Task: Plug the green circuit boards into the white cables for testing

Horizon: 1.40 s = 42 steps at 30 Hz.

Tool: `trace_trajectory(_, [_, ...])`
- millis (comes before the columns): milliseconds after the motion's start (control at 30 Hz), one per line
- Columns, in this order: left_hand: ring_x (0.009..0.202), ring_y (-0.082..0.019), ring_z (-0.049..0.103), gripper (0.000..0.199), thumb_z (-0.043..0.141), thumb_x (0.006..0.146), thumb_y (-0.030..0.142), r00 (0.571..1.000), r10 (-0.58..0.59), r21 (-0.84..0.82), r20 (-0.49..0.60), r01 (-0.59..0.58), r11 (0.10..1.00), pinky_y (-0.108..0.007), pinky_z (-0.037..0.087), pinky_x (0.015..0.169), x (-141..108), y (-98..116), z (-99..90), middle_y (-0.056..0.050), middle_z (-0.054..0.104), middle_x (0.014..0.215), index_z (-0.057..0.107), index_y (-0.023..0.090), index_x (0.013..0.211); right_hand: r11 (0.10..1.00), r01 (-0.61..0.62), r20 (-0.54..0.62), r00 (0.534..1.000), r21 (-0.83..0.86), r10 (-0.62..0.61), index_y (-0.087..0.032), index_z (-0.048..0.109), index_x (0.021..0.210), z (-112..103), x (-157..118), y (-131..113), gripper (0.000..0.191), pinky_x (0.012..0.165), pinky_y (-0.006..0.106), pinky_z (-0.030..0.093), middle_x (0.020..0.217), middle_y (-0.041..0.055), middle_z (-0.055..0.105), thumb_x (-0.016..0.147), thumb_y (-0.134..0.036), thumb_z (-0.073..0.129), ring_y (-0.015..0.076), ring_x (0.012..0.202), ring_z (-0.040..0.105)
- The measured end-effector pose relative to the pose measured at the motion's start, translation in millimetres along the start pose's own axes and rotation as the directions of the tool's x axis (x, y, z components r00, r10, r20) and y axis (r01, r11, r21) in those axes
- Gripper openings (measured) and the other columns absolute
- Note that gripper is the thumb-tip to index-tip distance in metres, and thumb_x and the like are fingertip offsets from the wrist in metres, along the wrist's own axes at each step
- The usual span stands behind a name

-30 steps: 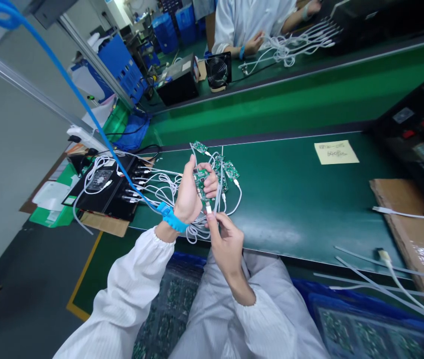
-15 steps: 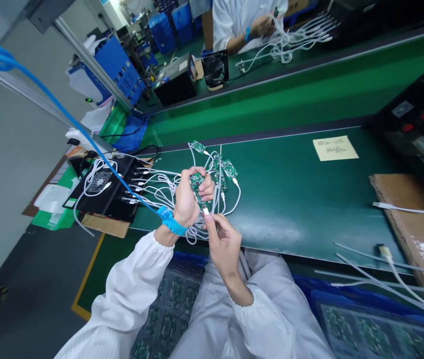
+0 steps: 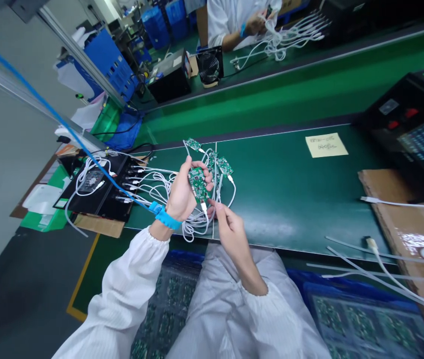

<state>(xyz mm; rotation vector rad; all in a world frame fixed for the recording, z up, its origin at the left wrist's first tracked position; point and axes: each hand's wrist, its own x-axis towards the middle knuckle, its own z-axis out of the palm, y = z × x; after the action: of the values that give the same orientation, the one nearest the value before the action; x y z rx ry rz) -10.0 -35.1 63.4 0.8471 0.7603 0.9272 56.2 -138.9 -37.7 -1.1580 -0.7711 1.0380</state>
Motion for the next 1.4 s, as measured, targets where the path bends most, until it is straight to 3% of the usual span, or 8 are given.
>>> trace_trajectory(233, [0.075, -0.015, 0.065, 0.049, 0.059, 0.095, 0.064, 0.994, 0.093, 0.349, -0.054, -0.068, 0.935, -0.024, 0.053, 0.07, 5, -16, -5.7, -0.006, 0.068, 0.08, 0.073, 0.016, 0.092, 1.0, 0.003, 0.23, 0.973, 0.021, -0.007, -0.018, 0.069, 0.086, 3, 4, -4, 0.045, 0.074, 0.029, 0.054, 0.08, 0.0032, 0.072, 0.099, -0.059, 0.054, 0.0186, 0.076, 0.068])
trace_trajectory(433, [0.128, -0.022, 0.059, 0.042, 0.055, 0.1, 0.055, 0.967, 0.251, 0.633, 0.035, -0.216, 0.743, -0.033, 0.048, 0.106, 2, -17, -16.0, -0.009, 0.069, 0.129, 0.073, 0.02, 0.115, 0.997, 0.028, 0.191, 0.981, 0.066, -0.04, -0.019, 0.068, 0.083, -5, 12, -3, 0.042, 0.076, 0.029, 0.055, 0.075, 0.003, 0.07, 0.101, -0.054, 0.053, 0.0169, 0.074, 0.066])
trace_trajectory(533, [0.103, -0.019, 0.069, 0.048, 0.07, 0.092, 0.045, 0.996, 0.079, 0.641, 0.029, -0.079, 0.764, -0.031, 0.056, 0.089, 0, -18, -24.1, -0.011, 0.072, 0.116, 0.065, 0.018, 0.131, 0.995, 0.017, 0.189, 0.981, 0.098, -0.035, -0.018, 0.071, 0.088, -8, 13, 3, 0.037, 0.08, 0.031, 0.056, 0.081, 0.004, 0.071, 0.1, -0.051, 0.057, 0.018, 0.08, 0.068])
trace_trajectory(633, [0.078, -0.014, 0.068, 0.052, 0.079, 0.084, 0.041, 0.999, -0.005, 0.618, 0.042, -0.022, 0.786, -0.027, 0.057, 0.075, 0, -19, -31.0, -0.007, 0.073, 0.092, 0.066, 0.013, 0.126, 0.992, 0.025, 0.107, 0.993, 0.121, -0.038, -0.017, 0.072, 0.087, -7, 13, 11, 0.032, 0.082, 0.031, 0.057, 0.088, 0.0054, 0.071, 0.094, -0.048, 0.066, 0.0184, 0.084, 0.069])
trace_trajectory(833, [0.08, -0.015, 0.07, 0.033, 0.085, 0.078, 0.033, 0.996, 0.037, 0.644, 0.085, -0.083, 0.76, -0.029, 0.06, 0.08, -4, -17, -29.8, -0.009, 0.076, 0.091, 0.077, 0.012, 0.102, 0.976, 0.046, -0.09, 0.996, 0.213, -0.027, -0.018, 0.068, 0.121, -8, 17, 8, 0.044, 0.085, 0.032, 0.059, 0.107, 0.0101, 0.075, 0.086, -0.043, 0.076, 0.0192, 0.094, 0.071])
trace_trajectory(967, [0.072, -0.014, 0.068, 0.028, 0.086, 0.075, 0.03, 0.99, 0.057, 0.664, 0.125, -0.126, 0.737, -0.029, 0.061, 0.074, -7, -17, -24.5, -0.007, 0.075, 0.086, 0.079, 0.014, 0.096, 0.972, 0.106, -0.195, 0.979, 0.208, -0.065, -0.019, 0.07, 0.116, -11, 23, 0, 0.038, 0.08, 0.033, 0.061, 0.106, 0.0096, 0.075, 0.087, -0.042, 0.076, 0.0193, 0.09, 0.072])
trace_trajectory(1133, [0.077, -0.015, 0.068, 0.026, 0.079, 0.084, 0.036, 0.974, 0.154, 0.718, 0.166, -0.226, 0.659, -0.027, 0.059, 0.069, -10, -19, -23.7, -0.01, 0.075, 0.101, 0.081, 0.017, 0.101, 0.975, 0.216, -0.404, 0.887, -0.059, -0.221, -0.019, 0.07, 0.121, -14, 18, 0, 0.034, 0.08, 0.033, 0.057, 0.108, 0.0084, 0.071, 0.091, -0.034, 0.073, 0.018, 0.092, 0.067])
trace_trajectory(1400, [0.091, -0.017, 0.068, 0.019, 0.071, 0.091, 0.03, 0.918, 0.25, 0.757, 0.308, -0.395, 0.521, -0.028, 0.057, 0.08, -17, -24, -12.6, -0.009, 0.074, 0.101, 0.081, 0.02, 0.103, 0.884, 0.33, -0.41, 0.794, -0.331, -0.45, -0.023, 0.075, 0.118, -7, 7, -4, 0.024, 0.078, 0.033, 0.053, 0.092, 0.0029, 0.063, 0.097, -0.025, 0.066, 0.016, 0.082, 0.061])
